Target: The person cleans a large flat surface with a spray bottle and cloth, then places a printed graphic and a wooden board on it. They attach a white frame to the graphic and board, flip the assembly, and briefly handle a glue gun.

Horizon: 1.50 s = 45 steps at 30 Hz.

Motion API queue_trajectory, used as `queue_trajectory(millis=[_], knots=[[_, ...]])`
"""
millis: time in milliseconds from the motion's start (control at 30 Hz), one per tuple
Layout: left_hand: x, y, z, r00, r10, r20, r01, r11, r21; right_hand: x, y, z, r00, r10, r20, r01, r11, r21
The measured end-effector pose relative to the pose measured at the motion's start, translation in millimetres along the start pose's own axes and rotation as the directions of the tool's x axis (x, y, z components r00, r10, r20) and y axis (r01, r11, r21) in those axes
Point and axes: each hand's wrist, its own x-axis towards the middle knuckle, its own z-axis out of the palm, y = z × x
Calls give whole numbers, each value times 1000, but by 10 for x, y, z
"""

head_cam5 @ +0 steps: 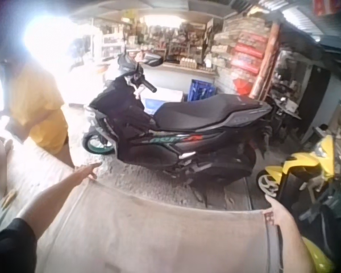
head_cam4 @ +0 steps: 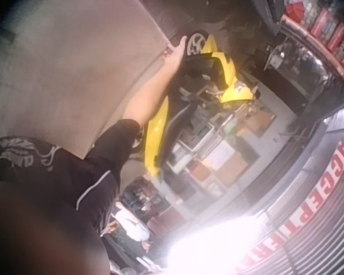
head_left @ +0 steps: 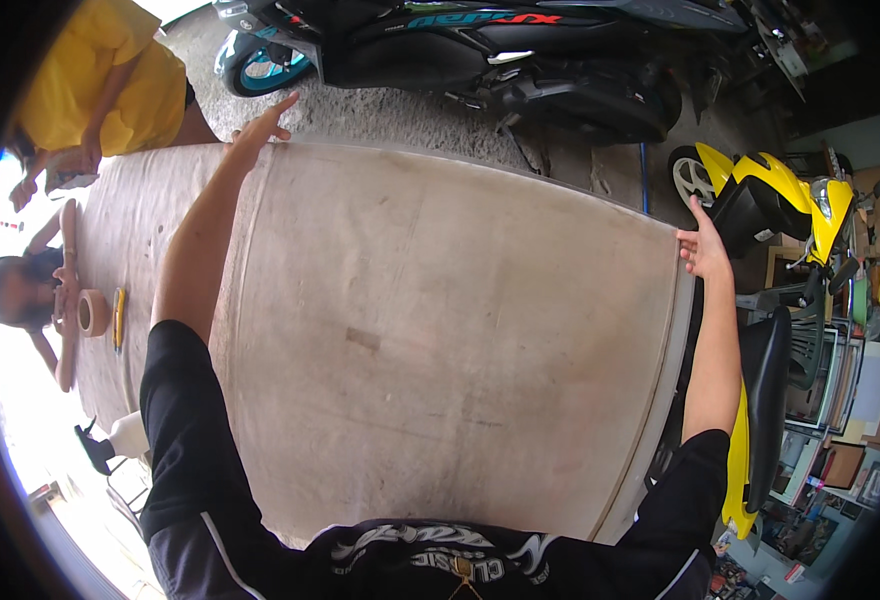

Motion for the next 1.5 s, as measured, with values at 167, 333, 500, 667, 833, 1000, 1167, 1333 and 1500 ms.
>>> queue_trajectory(millis=[167,333,500,667,833,1000,1167,1333,1500], knots=[[-165,164,42,926,5,-377,83,972,218,-7,139,-383,737,-368,-566,351,925,-144],[-1027,-21,-85,641,252,-725,-211,966,149,-1412,601,-195,406,-800,-443,703,583,-408],[-3037,-587,430,663,362,-655,-278,932,233,-2605,1780,437,468,-883,-34,773,428,-468],[-5092,-1461,843,787,243,-567,-41,938,344,-3714,3007,965,597,-800,50,781,566,-262],[-5790,-2738,752,542,-213,-813,479,873,91,-4412,3718,1017,617,-786,34,785,612,-97],[-5677,-3654,220,501,-663,-556,603,728,-326,-4928,4198,825,592,-806,22,805,589,-67],[-5563,-3562,75,448,-805,-389,683,588,-432,-5141,4626,696,617,-787,5,785,615,-76],[-5686,-3450,-133,720,-469,-512,221,854,-472,-5463,4576,848,671,-734,107,726,679,110],[-6185,-2474,-60,886,140,-441,-350,827,-439,-5776,4081,1657,585,-673,453,375,720,584]])
